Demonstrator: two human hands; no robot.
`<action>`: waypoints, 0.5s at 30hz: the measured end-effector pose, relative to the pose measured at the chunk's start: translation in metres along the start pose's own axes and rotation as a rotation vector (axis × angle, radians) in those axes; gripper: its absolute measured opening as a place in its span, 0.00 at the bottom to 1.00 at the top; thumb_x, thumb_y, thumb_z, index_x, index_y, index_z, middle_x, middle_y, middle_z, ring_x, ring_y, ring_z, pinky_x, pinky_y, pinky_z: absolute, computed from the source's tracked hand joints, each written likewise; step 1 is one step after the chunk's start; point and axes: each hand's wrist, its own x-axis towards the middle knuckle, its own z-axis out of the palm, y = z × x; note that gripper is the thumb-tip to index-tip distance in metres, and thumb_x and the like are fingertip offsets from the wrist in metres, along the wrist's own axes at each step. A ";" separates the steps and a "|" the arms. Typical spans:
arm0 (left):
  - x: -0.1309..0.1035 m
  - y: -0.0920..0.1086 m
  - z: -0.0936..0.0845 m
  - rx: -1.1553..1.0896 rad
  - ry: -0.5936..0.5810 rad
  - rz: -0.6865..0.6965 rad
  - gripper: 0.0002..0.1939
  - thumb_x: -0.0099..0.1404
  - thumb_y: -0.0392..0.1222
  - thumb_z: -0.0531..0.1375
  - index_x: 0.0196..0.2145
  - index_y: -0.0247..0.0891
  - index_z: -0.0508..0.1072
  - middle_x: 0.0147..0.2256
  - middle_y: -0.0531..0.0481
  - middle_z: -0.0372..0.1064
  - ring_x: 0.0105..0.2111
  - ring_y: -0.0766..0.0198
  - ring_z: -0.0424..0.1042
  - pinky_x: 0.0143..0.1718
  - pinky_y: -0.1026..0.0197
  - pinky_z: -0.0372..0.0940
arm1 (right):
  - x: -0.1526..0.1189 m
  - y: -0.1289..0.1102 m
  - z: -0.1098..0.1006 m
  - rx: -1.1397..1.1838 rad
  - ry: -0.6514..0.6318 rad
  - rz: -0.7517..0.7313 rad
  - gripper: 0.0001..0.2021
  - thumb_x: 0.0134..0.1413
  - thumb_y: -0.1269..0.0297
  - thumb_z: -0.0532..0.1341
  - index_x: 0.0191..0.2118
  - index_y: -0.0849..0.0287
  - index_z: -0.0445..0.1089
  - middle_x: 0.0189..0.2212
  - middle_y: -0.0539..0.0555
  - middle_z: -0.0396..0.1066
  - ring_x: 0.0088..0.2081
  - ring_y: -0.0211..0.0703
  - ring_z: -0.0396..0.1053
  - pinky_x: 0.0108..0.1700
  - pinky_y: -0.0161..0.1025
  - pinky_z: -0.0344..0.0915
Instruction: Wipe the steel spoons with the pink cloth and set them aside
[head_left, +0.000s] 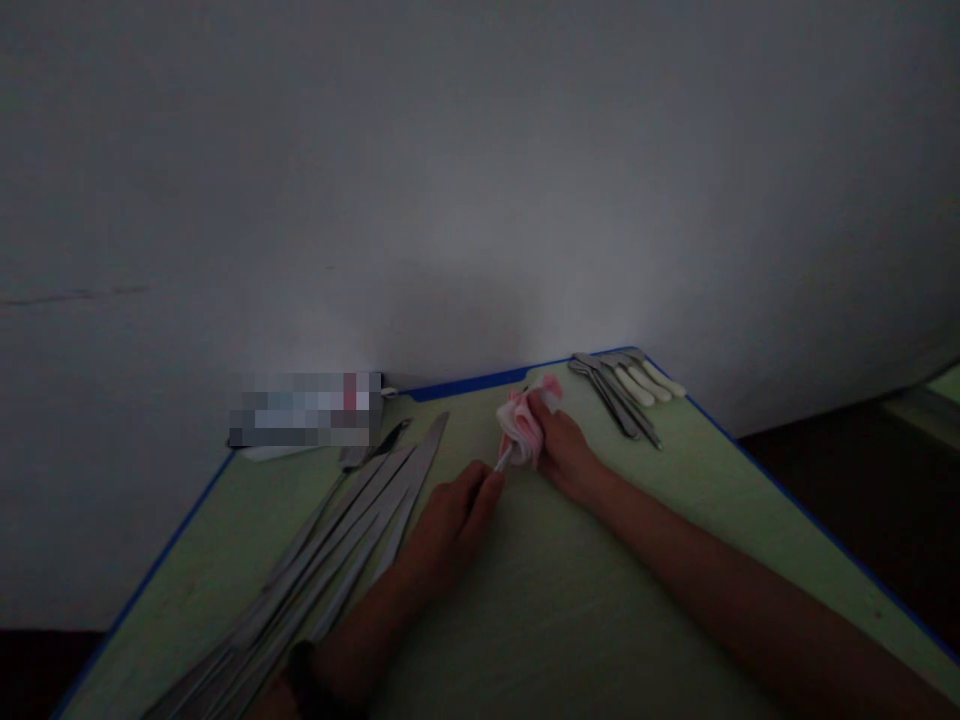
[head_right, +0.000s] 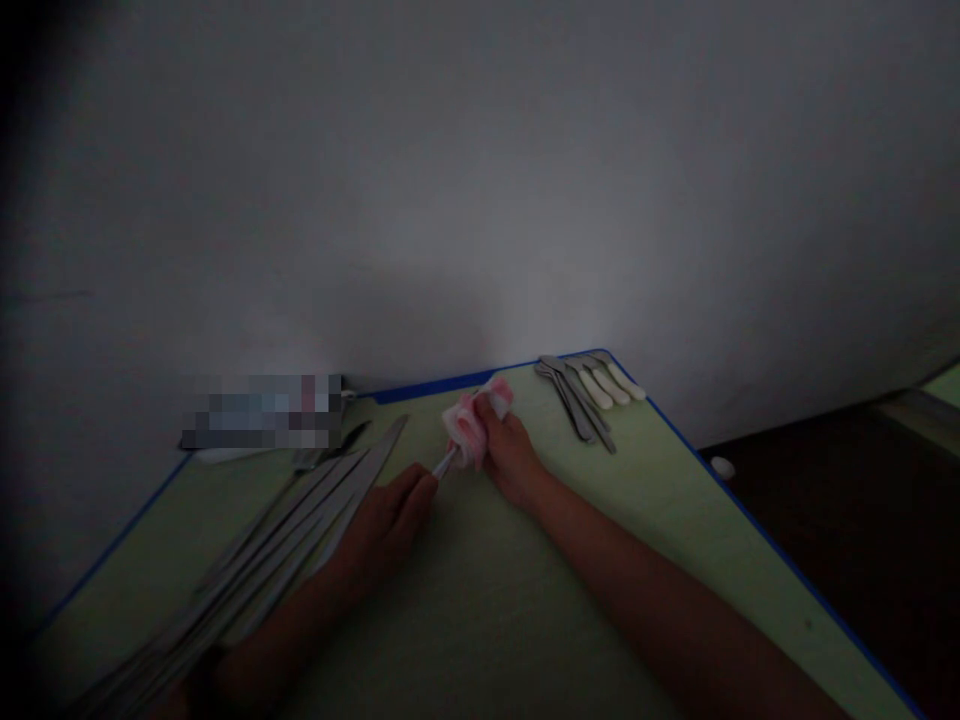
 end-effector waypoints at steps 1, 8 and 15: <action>0.000 0.000 0.000 0.003 0.005 0.008 0.16 0.69 0.48 0.45 0.26 0.39 0.60 0.22 0.57 0.61 0.21 0.67 0.62 0.24 0.65 0.53 | -0.001 0.000 0.000 -0.003 0.001 0.002 0.18 0.40 0.50 0.66 0.30 0.61 0.69 0.23 0.48 0.70 0.26 0.35 0.66 0.30 0.33 0.61; -0.005 0.004 -0.008 -0.103 -0.155 0.115 0.15 0.70 0.48 0.45 0.34 0.38 0.65 0.27 0.54 0.66 0.28 0.65 0.66 0.28 0.65 0.58 | 0.008 0.005 -0.007 0.077 0.062 -0.074 0.18 0.44 0.49 0.64 0.33 0.60 0.69 0.24 0.48 0.70 0.26 0.35 0.65 0.31 0.33 0.61; -0.005 0.006 -0.005 -0.056 -0.189 0.140 0.14 0.70 0.46 0.45 0.36 0.39 0.66 0.30 0.51 0.68 0.30 0.63 0.69 0.31 0.64 0.61 | 0.010 0.003 -0.008 0.078 0.080 -0.089 0.16 0.42 0.51 0.65 0.32 0.59 0.69 0.22 0.47 0.69 0.24 0.34 0.63 0.28 0.33 0.60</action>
